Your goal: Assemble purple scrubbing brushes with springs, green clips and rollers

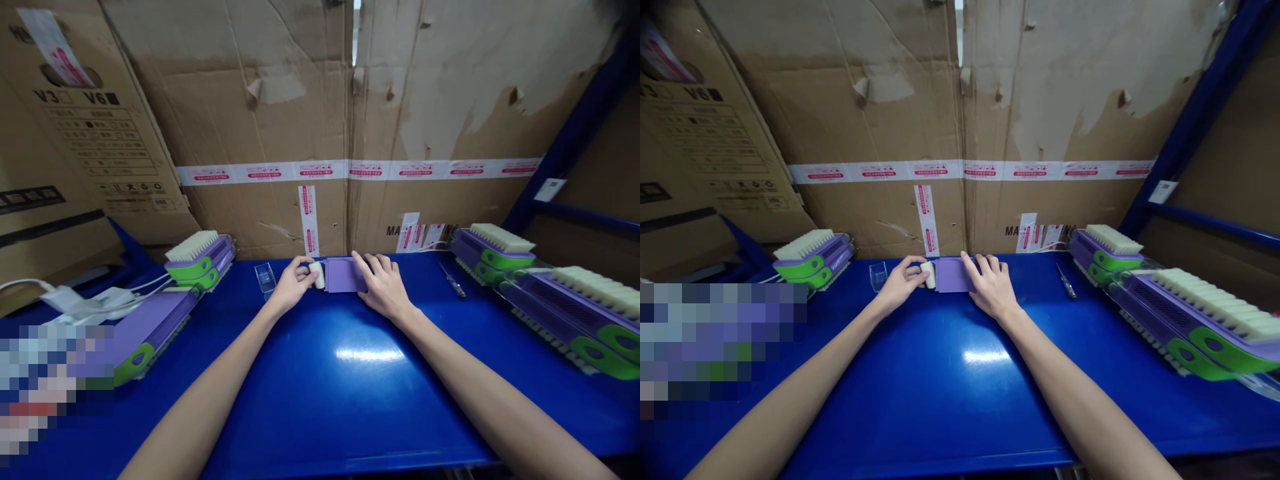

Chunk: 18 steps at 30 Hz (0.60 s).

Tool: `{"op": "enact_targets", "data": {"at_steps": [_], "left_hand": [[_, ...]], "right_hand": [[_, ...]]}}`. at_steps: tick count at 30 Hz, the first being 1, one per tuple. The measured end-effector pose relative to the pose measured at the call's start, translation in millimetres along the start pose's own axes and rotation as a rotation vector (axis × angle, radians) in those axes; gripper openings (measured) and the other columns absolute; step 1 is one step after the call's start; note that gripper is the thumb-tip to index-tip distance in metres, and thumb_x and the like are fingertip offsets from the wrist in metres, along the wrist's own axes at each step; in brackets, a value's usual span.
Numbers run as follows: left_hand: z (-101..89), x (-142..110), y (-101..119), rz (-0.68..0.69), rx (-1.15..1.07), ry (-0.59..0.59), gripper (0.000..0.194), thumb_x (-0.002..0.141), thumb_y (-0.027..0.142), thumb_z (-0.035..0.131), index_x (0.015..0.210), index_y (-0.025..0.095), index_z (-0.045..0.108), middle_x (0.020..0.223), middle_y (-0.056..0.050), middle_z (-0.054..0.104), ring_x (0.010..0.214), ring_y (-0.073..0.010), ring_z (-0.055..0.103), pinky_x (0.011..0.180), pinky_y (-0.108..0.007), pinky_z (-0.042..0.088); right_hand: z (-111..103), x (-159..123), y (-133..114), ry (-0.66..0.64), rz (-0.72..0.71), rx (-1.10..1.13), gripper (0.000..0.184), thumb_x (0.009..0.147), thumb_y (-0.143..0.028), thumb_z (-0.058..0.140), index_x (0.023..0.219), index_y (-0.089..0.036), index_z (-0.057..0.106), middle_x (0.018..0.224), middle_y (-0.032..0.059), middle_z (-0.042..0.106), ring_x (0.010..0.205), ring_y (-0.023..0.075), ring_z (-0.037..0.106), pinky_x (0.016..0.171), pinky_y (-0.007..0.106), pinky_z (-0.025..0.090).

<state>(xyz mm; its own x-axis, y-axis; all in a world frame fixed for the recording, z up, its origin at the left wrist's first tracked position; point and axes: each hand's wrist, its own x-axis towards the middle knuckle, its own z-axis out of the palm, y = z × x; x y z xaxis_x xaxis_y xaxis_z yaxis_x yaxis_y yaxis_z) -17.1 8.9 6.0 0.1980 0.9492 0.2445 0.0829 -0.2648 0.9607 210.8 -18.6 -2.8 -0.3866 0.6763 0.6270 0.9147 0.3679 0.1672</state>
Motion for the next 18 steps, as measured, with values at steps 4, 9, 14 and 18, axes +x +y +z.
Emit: {"op": "enact_targets", "data": {"at_steps": [4, 9, 14, 18], "left_hand": [[-1.4, 1.3, -1.5, 0.02, 0.021, -0.02, 0.041, 0.069, 0.037, 0.067, 0.1, 0.017, 0.047, 0.075, -0.001, 0.064, 0.066, -0.0136, 0.063, 0.061, -0.025, 0.047], [-2.0, 2.6, -6.0, 0.031, 0.041, -0.007, 0.042, 0.069, 0.035, 0.067, 0.101, 0.016, 0.049, 0.075, -0.002, 0.065, 0.07, -0.0152, 0.064, 0.066, -0.027, 0.048], [-0.9, 4.4, -9.9, 0.065, 0.09, 0.028, 0.039, 0.069, 0.033, 0.068, 0.099, 0.015, 0.051, 0.075, -0.002, 0.064, 0.072, -0.0158, 0.065, 0.069, -0.029, 0.05], [2.2, 3.4, -11.0, 0.079, 0.089, 0.059, 0.039, 0.068, 0.032, 0.069, 0.099, 0.015, 0.052, 0.075, -0.001, 0.064, 0.073, -0.0163, 0.065, 0.071, -0.03, 0.051]], "right_hand": [[-0.3, 0.0, -0.7, -0.012, 0.005, 0.013, 0.087, 0.069, -0.02, 0.062, 0.146, -0.019, 0.02, 0.129, 0.0152, 0.051, 0.112, 0.0359, 0.041, 0.082, 0.048, 0.039], [-1.8, -0.6, -0.9, -0.017, -0.001, 0.024, 0.086, 0.068, -0.02, 0.062, 0.145, -0.016, 0.024, 0.13, 0.014, 0.052, 0.109, 0.0342, 0.042, 0.08, 0.045, 0.038], [-3.8, -0.9, -1.8, -0.007, 0.005, 0.006, 0.083, 0.068, -0.024, 0.062, 0.143, -0.015, 0.028, 0.13, 0.0132, 0.053, 0.105, 0.0322, 0.043, 0.079, 0.043, 0.036], [-3.3, -0.8, -2.0, 0.0, 0.003, -0.003, 0.082, 0.068, -0.024, 0.062, 0.143, -0.015, 0.029, 0.129, 0.0131, 0.054, 0.104, 0.0308, 0.044, 0.079, 0.042, 0.034]]}}
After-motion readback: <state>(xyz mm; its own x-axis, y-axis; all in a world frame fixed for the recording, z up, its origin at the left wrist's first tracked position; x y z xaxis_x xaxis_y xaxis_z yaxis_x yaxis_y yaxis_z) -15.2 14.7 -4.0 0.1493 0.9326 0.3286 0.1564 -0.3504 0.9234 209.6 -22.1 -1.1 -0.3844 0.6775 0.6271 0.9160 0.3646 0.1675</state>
